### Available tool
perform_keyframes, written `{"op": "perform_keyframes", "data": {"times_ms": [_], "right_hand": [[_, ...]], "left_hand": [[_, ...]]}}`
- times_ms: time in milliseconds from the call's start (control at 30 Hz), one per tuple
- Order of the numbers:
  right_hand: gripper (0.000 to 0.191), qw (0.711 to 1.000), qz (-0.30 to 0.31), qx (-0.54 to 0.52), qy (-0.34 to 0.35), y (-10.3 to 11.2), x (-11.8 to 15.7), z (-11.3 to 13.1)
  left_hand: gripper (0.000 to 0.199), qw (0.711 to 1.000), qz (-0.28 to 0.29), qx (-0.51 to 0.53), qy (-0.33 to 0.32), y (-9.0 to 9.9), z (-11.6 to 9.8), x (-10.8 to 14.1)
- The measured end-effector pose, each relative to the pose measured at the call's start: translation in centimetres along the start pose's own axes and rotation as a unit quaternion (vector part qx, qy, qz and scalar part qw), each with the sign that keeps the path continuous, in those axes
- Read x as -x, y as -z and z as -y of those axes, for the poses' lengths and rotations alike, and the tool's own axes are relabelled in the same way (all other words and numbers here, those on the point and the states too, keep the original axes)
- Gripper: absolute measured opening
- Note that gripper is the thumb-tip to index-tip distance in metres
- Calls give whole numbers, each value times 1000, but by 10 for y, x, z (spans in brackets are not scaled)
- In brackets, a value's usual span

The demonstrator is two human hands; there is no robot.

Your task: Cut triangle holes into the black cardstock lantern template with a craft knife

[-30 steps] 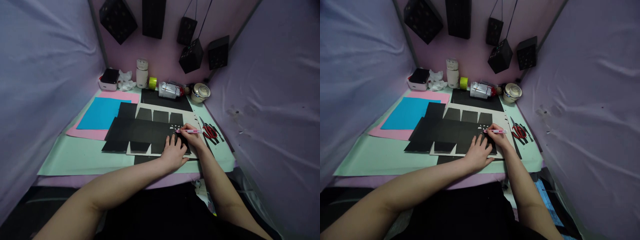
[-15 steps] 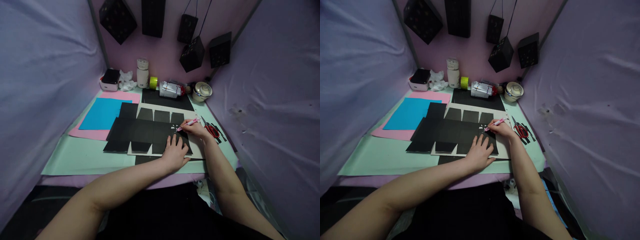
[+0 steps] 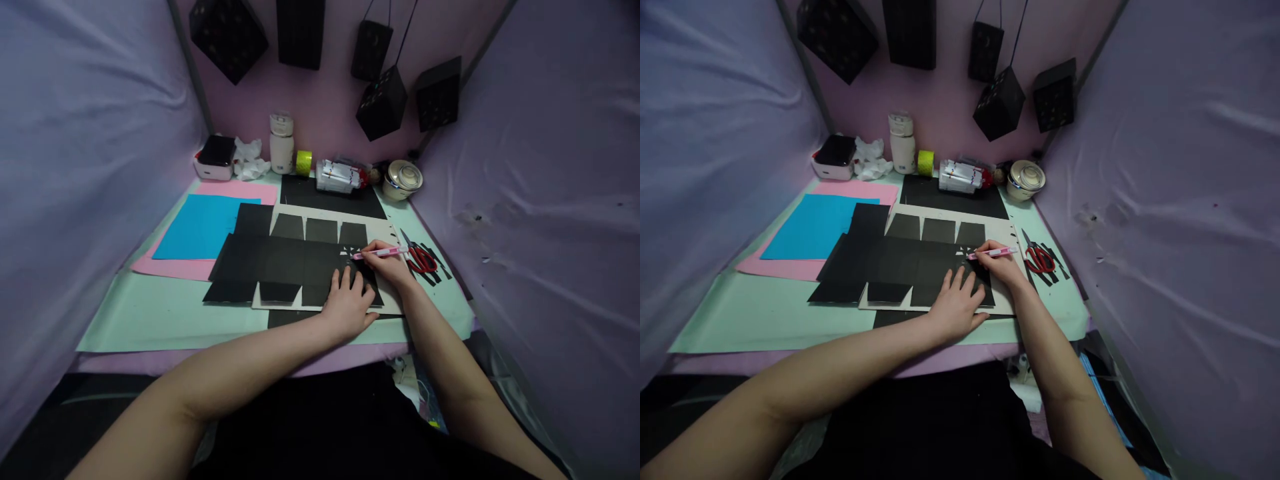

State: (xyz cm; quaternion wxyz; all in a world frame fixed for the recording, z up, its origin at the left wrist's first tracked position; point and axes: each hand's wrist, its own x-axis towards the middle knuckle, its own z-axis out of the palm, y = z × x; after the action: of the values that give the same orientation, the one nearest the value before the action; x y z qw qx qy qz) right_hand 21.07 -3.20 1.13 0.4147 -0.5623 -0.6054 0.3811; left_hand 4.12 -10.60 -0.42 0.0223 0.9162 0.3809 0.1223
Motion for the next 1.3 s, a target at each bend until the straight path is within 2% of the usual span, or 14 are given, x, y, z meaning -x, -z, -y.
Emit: {"op": "perform_keyframes", "data": {"times_ms": [767,1067,1300], "right_hand": [[19,1000,-2,22,13,-3,1,-2],[18,991,-10,86,99,-6,16,-9],[16,992,-17,86,94,-3,19,-12]], "left_hand": [[58,1000,-1,9,5,-3,0,-1],[58,1000,-2,5,4,-2,0,0],[56,1000,1,5,3,-2,0,0]]}}
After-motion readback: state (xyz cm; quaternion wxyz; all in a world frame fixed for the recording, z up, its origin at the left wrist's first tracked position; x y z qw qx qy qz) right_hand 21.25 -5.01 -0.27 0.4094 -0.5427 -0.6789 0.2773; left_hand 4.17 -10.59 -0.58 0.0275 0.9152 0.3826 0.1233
